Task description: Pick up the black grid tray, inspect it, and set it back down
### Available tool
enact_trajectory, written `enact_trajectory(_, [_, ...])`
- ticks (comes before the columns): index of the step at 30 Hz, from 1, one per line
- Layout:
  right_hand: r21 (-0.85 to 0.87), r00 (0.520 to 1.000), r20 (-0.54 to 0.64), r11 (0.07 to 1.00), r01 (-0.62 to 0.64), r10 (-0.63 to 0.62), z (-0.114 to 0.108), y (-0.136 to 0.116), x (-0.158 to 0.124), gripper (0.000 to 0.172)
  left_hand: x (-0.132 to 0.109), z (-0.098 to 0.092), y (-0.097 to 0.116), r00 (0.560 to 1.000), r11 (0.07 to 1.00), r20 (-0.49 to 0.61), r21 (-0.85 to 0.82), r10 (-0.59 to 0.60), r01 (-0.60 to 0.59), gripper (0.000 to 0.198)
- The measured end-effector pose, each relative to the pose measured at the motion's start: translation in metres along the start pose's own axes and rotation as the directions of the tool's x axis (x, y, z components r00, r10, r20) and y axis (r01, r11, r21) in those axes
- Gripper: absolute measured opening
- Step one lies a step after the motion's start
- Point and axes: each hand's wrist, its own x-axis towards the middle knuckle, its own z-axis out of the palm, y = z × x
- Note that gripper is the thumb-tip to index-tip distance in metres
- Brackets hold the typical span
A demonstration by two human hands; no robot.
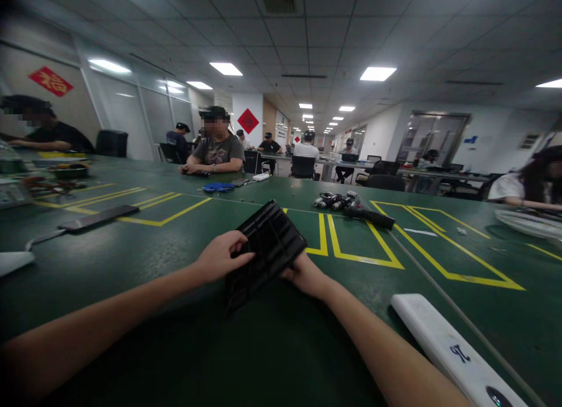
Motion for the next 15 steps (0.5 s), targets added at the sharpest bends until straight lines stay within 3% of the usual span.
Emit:
enact_trajectory(3, [-0.250, 0.980, -0.063, 0.948, -0.197, 0.187, -0.019, 0.007, 0.002, 0.051, 0.014, -0.014, -0.032, 0.971, 0.958, -0.061, 0.159, -0.230, 0.237, 0.048])
enact_trajectory(7, [-0.503, 0.899, -0.189, 0.747, -0.435, 0.396, -0.041, 0.021, -0.003, 0.051, 0.024, -0.031, -0.076, 0.844, 0.776, -0.118, 0.342, -0.524, 0.529, 0.061])
enact_trajectory(10, [-0.568, 0.853, -0.204, 0.651, -0.503, 0.480, -0.044, 0.031, -0.007, 0.048, 0.024, -0.036, -0.097, 0.778, 0.686, -0.111, 0.405, -0.619, 0.604, 0.066])
enact_trajectory(15, [-0.622, 0.858, -0.209, 0.613, -0.487, 0.469, -0.040, 0.040, -0.010, 0.044, 0.024, -0.036, -0.108, 0.760, 0.679, -0.035, 0.423, -0.649, 0.599, 0.064])
